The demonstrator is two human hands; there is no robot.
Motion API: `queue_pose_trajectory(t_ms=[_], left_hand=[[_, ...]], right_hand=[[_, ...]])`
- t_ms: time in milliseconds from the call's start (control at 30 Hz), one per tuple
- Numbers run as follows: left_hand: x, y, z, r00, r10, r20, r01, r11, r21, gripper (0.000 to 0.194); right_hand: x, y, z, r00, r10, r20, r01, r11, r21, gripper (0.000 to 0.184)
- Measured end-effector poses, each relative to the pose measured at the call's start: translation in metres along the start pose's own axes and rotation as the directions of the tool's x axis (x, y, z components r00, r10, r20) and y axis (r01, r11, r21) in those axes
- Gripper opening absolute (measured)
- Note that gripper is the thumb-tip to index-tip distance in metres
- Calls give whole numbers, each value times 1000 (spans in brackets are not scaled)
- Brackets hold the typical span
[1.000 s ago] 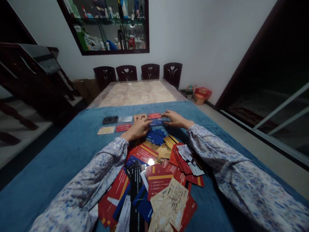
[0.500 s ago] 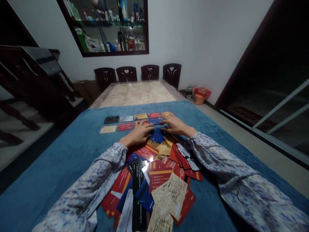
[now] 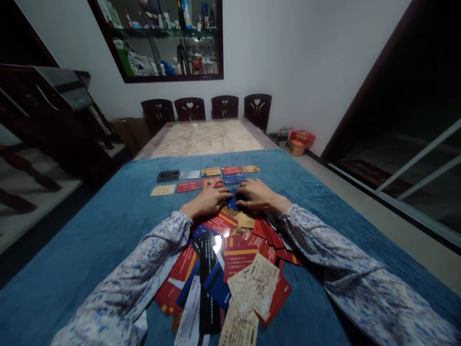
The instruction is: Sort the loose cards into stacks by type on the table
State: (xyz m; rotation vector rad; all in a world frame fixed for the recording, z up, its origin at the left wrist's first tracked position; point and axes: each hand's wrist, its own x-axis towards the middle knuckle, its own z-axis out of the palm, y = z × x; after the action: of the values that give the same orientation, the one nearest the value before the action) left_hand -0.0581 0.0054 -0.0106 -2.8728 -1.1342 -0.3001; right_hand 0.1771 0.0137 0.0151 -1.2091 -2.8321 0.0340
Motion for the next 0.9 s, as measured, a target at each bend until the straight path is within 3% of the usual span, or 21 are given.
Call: queue_pose_trajectory(t_ms=[267,467,900], left_hand=[[-2,-7,1,1000,-6,-17,6,1000,18,35],[-1,-8,1,1000,-15,20,14,998,66,34],[-5,0,-16,980,190,52,-197,944,264,18]], right_hand=[[1,-17,-9,997,25,75,-23,999,-36,41],[4,-16,-6,998,7,68,-7,1000,5,44],[3,-3,2,991,-131,3,130,986,104,39]])
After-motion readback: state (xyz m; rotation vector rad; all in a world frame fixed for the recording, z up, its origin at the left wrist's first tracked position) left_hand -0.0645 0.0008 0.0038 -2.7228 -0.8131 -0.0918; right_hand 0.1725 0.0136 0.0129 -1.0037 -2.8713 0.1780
